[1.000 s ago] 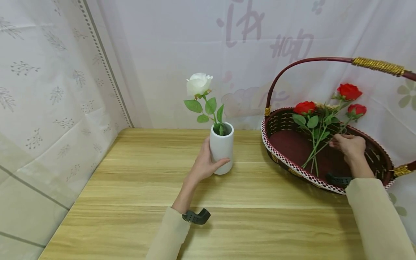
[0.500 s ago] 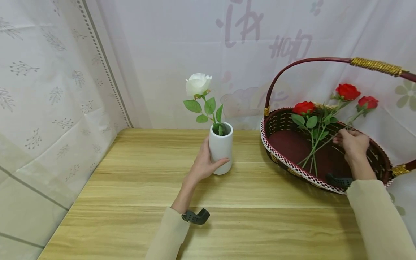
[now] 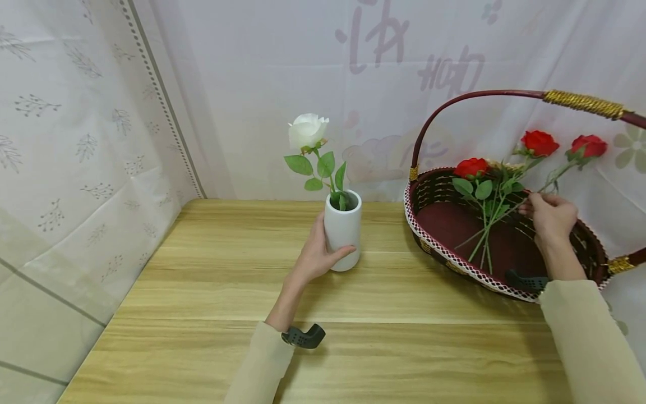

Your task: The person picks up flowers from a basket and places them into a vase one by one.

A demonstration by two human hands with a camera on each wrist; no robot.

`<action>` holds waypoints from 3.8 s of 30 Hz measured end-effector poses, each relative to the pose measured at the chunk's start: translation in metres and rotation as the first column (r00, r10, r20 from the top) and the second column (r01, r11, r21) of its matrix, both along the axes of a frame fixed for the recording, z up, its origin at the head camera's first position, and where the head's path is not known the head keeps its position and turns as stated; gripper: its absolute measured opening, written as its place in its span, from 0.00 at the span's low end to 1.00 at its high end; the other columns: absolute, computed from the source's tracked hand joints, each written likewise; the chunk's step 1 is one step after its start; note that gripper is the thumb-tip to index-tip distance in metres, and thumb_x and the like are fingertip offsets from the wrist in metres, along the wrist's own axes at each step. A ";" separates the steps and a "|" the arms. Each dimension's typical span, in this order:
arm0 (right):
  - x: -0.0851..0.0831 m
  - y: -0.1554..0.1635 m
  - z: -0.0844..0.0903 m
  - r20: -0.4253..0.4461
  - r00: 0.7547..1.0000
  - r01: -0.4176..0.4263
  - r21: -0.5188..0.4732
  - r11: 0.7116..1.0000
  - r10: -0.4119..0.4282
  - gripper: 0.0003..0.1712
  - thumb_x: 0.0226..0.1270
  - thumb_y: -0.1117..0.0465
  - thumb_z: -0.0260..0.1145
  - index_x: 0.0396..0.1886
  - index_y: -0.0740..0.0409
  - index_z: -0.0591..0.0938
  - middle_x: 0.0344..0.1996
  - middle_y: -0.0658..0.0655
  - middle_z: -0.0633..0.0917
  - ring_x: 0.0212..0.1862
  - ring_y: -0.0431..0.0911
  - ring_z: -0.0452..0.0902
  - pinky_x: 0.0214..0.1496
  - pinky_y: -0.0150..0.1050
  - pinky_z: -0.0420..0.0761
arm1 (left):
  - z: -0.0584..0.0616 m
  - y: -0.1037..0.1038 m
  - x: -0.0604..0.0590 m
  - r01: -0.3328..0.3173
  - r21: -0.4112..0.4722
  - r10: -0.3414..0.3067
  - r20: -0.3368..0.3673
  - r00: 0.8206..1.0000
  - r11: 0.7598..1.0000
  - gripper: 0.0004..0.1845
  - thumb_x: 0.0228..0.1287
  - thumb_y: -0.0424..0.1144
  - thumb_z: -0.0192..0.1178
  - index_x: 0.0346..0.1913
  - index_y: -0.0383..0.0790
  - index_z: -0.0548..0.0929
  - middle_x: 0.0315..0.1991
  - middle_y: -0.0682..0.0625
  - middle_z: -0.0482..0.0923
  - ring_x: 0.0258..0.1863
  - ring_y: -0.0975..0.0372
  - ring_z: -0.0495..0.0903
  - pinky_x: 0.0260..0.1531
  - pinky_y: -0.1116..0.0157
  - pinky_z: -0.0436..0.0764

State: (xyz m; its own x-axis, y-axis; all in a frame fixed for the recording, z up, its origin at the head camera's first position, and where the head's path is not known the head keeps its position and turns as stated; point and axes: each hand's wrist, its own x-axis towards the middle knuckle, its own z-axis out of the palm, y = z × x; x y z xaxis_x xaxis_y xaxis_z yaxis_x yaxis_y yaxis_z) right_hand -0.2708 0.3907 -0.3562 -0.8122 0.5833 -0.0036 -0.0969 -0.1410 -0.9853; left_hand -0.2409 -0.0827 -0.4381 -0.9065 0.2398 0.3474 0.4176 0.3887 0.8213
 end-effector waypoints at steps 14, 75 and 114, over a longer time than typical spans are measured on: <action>0.002 -0.017 0.019 -0.139 0.990 0.006 -0.048 0.999 -0.012 0.03 0.67 0.70 0.65 0.39 0.62 0.80 0.20 0.52 0.85 0.17 0.40 0.81 0.22 0.29 0.81 | -0.001 0.000 0.000 0.002 0.011 -0.002 0.002 1.000 1.000 0.54 0.57 0.45 0.77 0.78 0.48 0.50 0.68 0.46 0.63 0.63 0.54 0.69 0.63 0.49 0.70; 0.021 -0.101 0.036 -0.418 0.862 -0.256 0.132 0.958 0.288 0.04 0.64 0.72 0.71 0.37 0.68 0.84 0.25 0.57 0.86 0.24 0.43 0.83 0.29 0.31 0.83 | -0.002 -0.001 0.000 0.016 0.009 -0.016 -0.011 1.000 1.000 0.54 0.58 0.45 0.76 0.78 0.48 0.50 0.69 0.46 0.62 0.64 0.54 0.68 0.63 0.49 0.70; 0.028 -0.151 0.031 -0.341 0.812 -0.406 0.254 0.878 0.474 0.08 0.69 0.68 0.69 0.40 0.69 0.80 0.28 0.55 0.85 0.27 0.43 0.82 0.33 0.31 0.83 | -0.001 -0.001 0.000 0.019 0.017 -0.018 -0.020 1.000 1.000 0.54 0.57 0.44 0.77 0.78 0.47 0.50 0.69 0.45 0.62 0.64 0.53 0.69 0.63 0.48 0.70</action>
State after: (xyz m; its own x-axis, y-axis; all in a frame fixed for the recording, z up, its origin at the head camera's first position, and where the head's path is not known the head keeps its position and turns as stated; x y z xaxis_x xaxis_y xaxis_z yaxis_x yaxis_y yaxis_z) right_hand -0.2424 0.2394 -0.3252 -0.8974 0.1274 0.4224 -0.4355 -0.1026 -0.8943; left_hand -0.2407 -0.0832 -0.4391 -0.8948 0.2503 0.3696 0.4410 0.3669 0.8191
